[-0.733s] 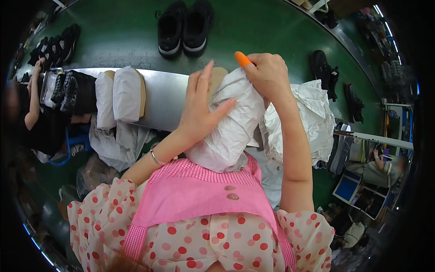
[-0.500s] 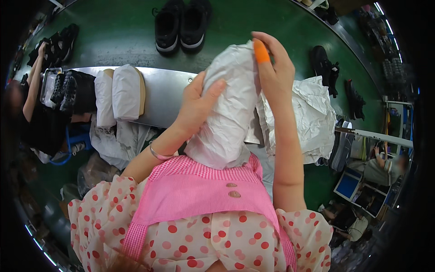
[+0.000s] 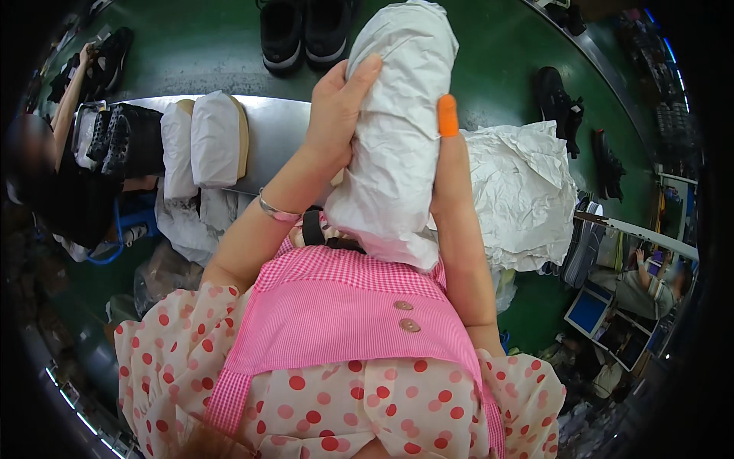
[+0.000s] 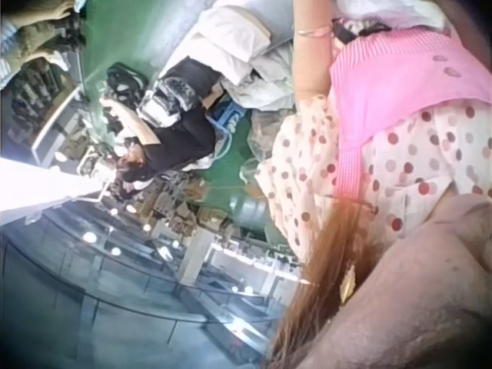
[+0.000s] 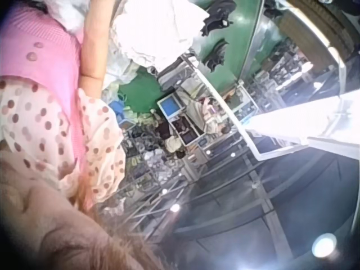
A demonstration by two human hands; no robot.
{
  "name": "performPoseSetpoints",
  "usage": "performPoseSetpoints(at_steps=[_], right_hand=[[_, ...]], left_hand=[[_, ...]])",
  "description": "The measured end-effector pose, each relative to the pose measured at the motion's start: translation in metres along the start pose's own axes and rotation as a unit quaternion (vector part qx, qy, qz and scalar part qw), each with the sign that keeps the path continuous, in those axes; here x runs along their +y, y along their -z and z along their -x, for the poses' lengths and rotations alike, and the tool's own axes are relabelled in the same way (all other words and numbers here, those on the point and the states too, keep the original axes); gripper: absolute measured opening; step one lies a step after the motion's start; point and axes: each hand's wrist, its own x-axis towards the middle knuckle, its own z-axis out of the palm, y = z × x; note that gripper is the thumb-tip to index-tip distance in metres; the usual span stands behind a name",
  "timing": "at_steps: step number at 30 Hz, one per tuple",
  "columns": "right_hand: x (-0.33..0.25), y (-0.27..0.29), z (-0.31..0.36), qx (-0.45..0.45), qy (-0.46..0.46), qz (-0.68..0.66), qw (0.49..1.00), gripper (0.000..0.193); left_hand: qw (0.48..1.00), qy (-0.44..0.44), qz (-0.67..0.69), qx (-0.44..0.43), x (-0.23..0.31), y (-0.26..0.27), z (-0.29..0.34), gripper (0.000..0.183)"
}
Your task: The person sits on the floor and repeatedly stuffs white paper into black sneakers, then places the shoes on the floor. The person handles shoe trees and paper, inserting paper into each shoe one at a time.
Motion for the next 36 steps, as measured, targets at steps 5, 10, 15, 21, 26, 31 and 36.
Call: performPoseSetpoints(at_steps=[5,10,15,21,26,31,36], right_hand=[[-0.007,0.016,-0.014,-0.105,-0.008,-0.163,0.981,0.068],[-0.021,0.003,-0.019,-0.094,-0.038,-0.162,0.982,0.072],[-0.028,0.0,-0.012,-0.052,-0.052,-0.031,0.997,0.078],[-0.033,0.011,0.017,-0.083,-0.06,0.116,0.988,0.069],[-0.023,0.008,0.011,-0.109,-0.047,0.198,0.973,0.081],[-0.008,0.007,-0.002,-0.06,0.011,0.231,0.971,0.066],[-0.002,0.029,-0.018,-0.017,0.141,0.321,0.936,0.053]], left_hand=[[0.988,0.102,0.083,-0.074,0.01,-0.011,0.006,0.066],[0.977,0.13,0.112,-0.123,0.007,-0.004,0.004,0.067],[0.984,0.097,0.097,-0.117,0.003,0.007,-0.01,0.055],[0.994,-0.029,0.08,-0.066,0.014,0.02,-0.039,0.047],[0.99,-0.116,0.059,-0.045,0.018,0.013,-0.055,0.044],[0.988,-0.132,0.078,-0.02,0.017,-0.003,-0.059,0.046],[0.986,-0.083,0.144,-0.018,0.015,0.003,-0.064,0.047]])
